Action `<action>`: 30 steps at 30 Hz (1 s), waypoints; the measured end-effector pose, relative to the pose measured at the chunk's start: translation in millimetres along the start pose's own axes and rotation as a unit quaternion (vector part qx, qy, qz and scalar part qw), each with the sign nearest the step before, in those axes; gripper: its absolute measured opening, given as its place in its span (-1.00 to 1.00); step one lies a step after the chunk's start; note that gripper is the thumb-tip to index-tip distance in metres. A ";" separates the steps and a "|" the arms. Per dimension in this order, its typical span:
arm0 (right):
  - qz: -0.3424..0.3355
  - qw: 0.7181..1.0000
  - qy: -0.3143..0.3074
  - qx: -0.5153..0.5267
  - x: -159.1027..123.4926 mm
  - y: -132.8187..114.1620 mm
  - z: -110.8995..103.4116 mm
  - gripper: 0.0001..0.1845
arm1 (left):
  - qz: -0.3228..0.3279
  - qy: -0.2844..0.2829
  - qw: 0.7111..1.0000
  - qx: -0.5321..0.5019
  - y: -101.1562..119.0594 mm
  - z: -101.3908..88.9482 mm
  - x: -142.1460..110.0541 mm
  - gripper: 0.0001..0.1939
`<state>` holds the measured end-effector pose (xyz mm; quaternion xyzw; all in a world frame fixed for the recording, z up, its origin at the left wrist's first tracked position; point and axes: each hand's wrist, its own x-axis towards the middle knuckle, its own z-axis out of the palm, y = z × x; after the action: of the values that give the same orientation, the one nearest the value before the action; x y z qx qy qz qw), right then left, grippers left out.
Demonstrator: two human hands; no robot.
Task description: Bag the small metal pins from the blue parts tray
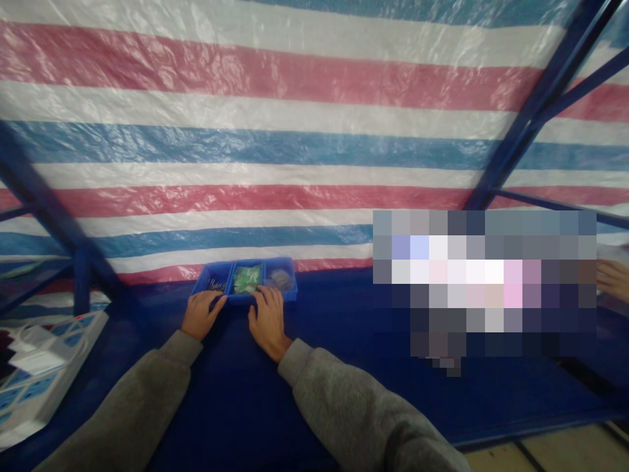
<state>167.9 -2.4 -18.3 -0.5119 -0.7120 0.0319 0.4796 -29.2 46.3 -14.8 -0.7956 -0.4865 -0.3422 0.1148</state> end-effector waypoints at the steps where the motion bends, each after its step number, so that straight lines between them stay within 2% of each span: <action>1: 0.000 1.000 -0.001 -0.001 0.2 0.2 -0.4 -0.67 | 0.000 -0.002 1.000 0.001 0.8 -0.4 0.1 -0.74; 7: 0.013 1.000 -0.001 0.007 1.6 0.4 -3.6 -0.73 | -0.022 0.025 0.999 0.008 11.8 -4.5 -0.1 -0.77; 12: 0.027 0.999 0.008 0.022 3.9 0.6 -4.1 -0.73 | -0.025 0.021 0.999 -0.023 19.1 -9.0 -0.1 -0.75; 15: 0.037 0.999 0.004 0.024 23.2 10.0 -9.5 -0.65 | -0.017 0.020 0.997 -0.079 23.3 -13.5 8.5 -0.75; 17: 0.033 0.999 -0.036 -0.013 45.6 21.2 -17.1 -0.61 | -0.006 0.010 0.993 -0.116 26.0 -15.7 21.8 -0.73; 19: 0.024 0.988 -0.133 -0.078 70.7 34.2 -26.2 -0.61 | 0.019 -0.022 0.990 -0.138 27.3 -14.9 40.7 -0.70; 21: 0.011 0.959 -0.237 -0.157 92.1 46.5 -33.9 -0.61 | 0.059 -0.084 0.983 -0.152 25.8 -9.3 62.1 -0.66; 24: 0.002 0.938 -0.303 -0.170 109.9 60.3 -37.4 -0.63 | 0.090 -0.185 0.963 -0.172 19.6 5.6 89.5 -0.56; 27: 0.002 0.915 -0.364 -0.175 114.3 68.5 -30.8 -0.69 | 0.073 -0.271 0.949 -0.141 14.4 18.4 105.4 -0.41; 30: 0.005 0.903 -0.392 -0.175 115.8 73.9 -19.7 -0.62 | 0.066 -0.338 0.933 -0.107 15.0 22.5 113.6 -0.32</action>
<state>231.7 111.7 28.0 -0.5376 -0.8339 0.1071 0.0640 26.5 129.4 45.3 -0.9019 -0.4038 -0.0952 -0.1198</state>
